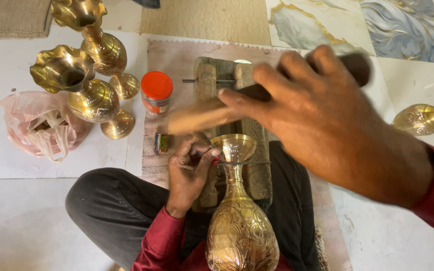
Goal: The person sits on the floor and shapes the flared rim of an engraved brass vase, holding a small punch against the metal and striking it with a wooden mallet. The person rotates the vase on a wooden form between strikes, with finished brass vases and a jar of paste nearby on the floor.
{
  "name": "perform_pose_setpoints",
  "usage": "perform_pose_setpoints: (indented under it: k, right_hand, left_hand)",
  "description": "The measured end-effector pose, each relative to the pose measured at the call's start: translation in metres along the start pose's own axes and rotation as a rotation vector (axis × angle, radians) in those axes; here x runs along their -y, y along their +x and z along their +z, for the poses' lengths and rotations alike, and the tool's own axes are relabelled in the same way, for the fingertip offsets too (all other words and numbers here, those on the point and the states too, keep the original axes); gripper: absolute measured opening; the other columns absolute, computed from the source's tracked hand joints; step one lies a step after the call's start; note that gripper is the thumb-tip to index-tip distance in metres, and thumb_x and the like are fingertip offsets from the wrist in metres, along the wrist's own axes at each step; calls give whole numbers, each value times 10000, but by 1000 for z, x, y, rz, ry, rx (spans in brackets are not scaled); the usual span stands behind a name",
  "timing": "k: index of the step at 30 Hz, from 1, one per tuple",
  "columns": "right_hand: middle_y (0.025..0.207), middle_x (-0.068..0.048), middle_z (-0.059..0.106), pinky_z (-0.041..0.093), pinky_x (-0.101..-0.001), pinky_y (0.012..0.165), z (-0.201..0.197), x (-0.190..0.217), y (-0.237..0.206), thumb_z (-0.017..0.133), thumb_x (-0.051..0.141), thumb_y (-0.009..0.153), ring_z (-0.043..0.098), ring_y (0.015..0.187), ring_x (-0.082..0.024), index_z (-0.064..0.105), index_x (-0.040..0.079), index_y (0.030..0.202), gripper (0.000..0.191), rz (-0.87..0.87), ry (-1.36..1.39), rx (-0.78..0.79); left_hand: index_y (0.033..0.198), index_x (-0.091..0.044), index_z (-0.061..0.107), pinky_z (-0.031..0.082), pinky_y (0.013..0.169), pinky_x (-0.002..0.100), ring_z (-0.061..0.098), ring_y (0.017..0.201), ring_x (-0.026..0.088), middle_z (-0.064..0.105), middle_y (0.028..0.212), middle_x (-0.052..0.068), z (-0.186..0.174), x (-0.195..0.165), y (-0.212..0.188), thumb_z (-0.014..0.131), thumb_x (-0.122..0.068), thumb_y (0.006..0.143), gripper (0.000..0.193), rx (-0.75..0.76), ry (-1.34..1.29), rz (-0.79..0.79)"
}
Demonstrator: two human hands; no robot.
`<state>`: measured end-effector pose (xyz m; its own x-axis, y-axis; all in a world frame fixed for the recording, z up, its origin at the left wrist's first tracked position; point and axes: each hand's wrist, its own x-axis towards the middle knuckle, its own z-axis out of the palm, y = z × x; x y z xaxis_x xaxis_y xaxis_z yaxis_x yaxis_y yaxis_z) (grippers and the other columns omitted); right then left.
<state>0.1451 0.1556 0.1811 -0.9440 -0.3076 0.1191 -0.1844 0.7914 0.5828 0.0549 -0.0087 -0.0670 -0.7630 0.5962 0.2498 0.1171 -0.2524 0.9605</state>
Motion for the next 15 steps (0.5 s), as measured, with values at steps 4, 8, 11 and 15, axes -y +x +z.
perform_pose_setpoints:
  k: [4, 8, 11, 15]
  right_hand:
    - [1157, -89, 643, 464, -432, 833, -3, -6, -17, 714, 55, 867, 604, 970, -238, 573, 243, 1529, 702, 92, 53, 46]
    - [1133, -122, 634, 495, -407, 833, 5, -1, -45, 722, 90, 909, 599, 934, -235, 536, 135, 1534, 653, 309, 425, 48]
    - [1134, -137, 635, 525, -391, 818, 16, 5, -72, 738, 109, 899, 617, 955, -251, 521, 85, 1534, 672, 467, 554, 18]
    - [1180, -150, 639, 561, -326, 705, 33, 36, -113, 748, 94, 870, 670, 964, -225, 560, 82, 1454, 613, 823, 812, -57]
  left_hand:
    - [1100, 4, 622, 565, 848, 261, 665, 830, 76, 709, 860, 52, 0, -5, 7, 743, 24, 961, 185, -25, -82, 57]
    - [1063, -14, 597, 592, 900, 270, 693, 902, 90, 704, 938, 51, -3, -20, 12, 742, 20, 993, 165, 32, -112, 181]
    - [1090, -37, 642, 661, 874, 301, 761, 974, 131, 767, 1055, 66, -2, -38, 22, 741, 15, 979, 158, 172, 10, 188]
    - [1310, -60, 638, 640, 853, 344, 768, 1064, 209, 723, 1251, 104, 8, -65, 49, 718, 12, 919, 405, 459, 193, 279]
